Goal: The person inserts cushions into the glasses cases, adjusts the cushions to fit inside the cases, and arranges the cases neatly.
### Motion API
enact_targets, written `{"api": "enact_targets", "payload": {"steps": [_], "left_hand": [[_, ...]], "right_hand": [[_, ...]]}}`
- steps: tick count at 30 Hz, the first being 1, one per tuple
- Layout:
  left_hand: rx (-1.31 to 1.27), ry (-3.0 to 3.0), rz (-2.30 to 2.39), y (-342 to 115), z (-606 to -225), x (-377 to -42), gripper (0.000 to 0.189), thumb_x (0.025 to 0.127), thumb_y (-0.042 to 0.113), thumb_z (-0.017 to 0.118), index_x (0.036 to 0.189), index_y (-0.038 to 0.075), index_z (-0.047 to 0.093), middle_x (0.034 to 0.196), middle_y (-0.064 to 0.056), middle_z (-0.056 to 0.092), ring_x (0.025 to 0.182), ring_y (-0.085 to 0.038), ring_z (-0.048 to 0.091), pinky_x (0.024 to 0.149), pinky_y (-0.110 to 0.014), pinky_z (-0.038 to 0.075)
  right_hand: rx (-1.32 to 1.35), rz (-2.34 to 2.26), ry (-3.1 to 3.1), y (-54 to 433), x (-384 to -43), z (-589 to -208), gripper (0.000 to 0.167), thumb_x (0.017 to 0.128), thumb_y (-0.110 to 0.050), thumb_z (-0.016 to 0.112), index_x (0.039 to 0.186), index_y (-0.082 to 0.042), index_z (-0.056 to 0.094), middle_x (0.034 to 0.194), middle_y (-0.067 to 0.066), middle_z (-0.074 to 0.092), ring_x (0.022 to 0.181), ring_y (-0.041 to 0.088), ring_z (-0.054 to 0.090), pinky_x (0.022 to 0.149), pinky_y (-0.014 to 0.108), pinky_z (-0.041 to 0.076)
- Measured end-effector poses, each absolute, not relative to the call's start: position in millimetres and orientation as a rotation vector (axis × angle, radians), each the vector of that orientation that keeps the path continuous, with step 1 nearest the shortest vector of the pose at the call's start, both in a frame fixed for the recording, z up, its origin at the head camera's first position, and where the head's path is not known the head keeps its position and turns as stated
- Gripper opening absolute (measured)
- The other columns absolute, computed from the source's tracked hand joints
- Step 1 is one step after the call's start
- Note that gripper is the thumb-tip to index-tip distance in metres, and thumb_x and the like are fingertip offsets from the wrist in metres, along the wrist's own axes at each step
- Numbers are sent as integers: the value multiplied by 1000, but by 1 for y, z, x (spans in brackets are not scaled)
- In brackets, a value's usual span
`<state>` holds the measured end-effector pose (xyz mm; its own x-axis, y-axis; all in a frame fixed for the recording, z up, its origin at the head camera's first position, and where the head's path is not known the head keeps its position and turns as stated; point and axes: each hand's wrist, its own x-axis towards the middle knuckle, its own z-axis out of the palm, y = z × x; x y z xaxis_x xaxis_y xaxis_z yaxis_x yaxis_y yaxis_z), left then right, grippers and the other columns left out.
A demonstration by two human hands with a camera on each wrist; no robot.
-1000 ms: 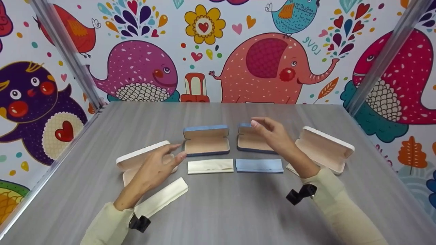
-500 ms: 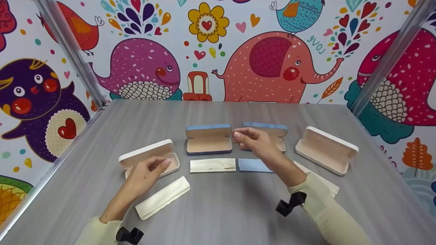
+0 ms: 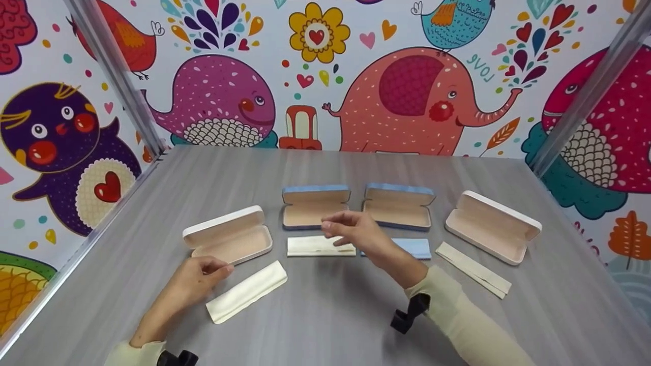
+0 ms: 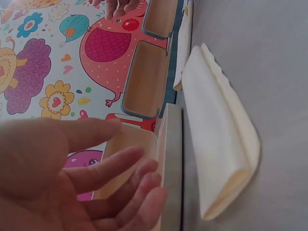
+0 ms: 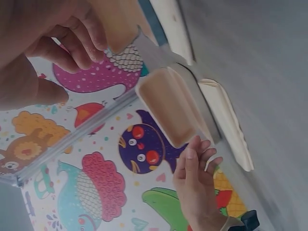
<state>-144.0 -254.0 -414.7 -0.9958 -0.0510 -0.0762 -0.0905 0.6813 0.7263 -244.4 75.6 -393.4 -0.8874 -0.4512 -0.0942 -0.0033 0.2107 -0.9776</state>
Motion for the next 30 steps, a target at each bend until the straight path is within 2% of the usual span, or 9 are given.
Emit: {"api": "enact_targets", "payload": {"steps": [7, 11, 14, 21, 26, 30], "left_hand": [[-214, 2700, 1175, -271, -420, -138, 27, 94, 24, 71, 103, 0, 70, 88, -5, 68, 73, -15, 60, 59, -25, 51], [-288, 2633, 1188, -276, -424, -135, 29, 93, 24, 72, 106, -1, 69, 88, -5, 66, 72, -15, 57, 58, -25, 49], [-322, 2591, 1232, -278, -428, -132, 30, 92, 23, 74, 107, -3, 69, 88, -5, 65, 73, -15, 57, 57, -24, 48], [-317, 2559, 1276, -280, -438, -124, 35, 88, 23, 78, 108, -4, 69, 91, -6, 69, 76, -15, 58, 60, -29, 52], [-308, 2568, 1279, -278, -440, -122, 33, 85, 21, 80, 106, -4, 70, 92, -6, 70, 76, -14, 57, 62, -30, 50], [-311, 2604, 1271, -277, -441, -121, 28, 83, 14, 81, 102, -4, 71, 88, -6, 68, 73, -14, 56, 61, -28, 49]], "right_hand": [[-453, -1672, 2089, 46, -239, -411, 33, 94, -22, 71, 118, 1, 68, 108, 15, 71, 90, 12, 68, 82, 32, 60], [-456, -1625, 2087, 33, -234, -418, 33, 93, -21, 72, 117, 1, 69, 100, 9, 71, 90, 15, 68, 84, 36, 61], [-454, -1607, 2075, 26, -231, -422, 31, 93, -20, 72, 116, 0, 69, 102, 8, 71, 92, 19, 69, 84, 37, 61], [-470, -1602, 2039, 10, -227, -435, 29, 92, -12, 71, 115, 5, 68, 102, 7, 70, 83, 10, 65, 77, 31, 61], [-439, -1592, 2021, 1, -231, -444, 26, 90, -8, 70, 113, 5, 69, 101, 8, 70, 77, 11, 65, 73, 30, 61], [-395, -1582, 2031, -10, -233, -450, 25, 89, -9, 71, 111, 3, 69, 94, 4, 69, 73, 11, 64, 65, 24, 58]]}}
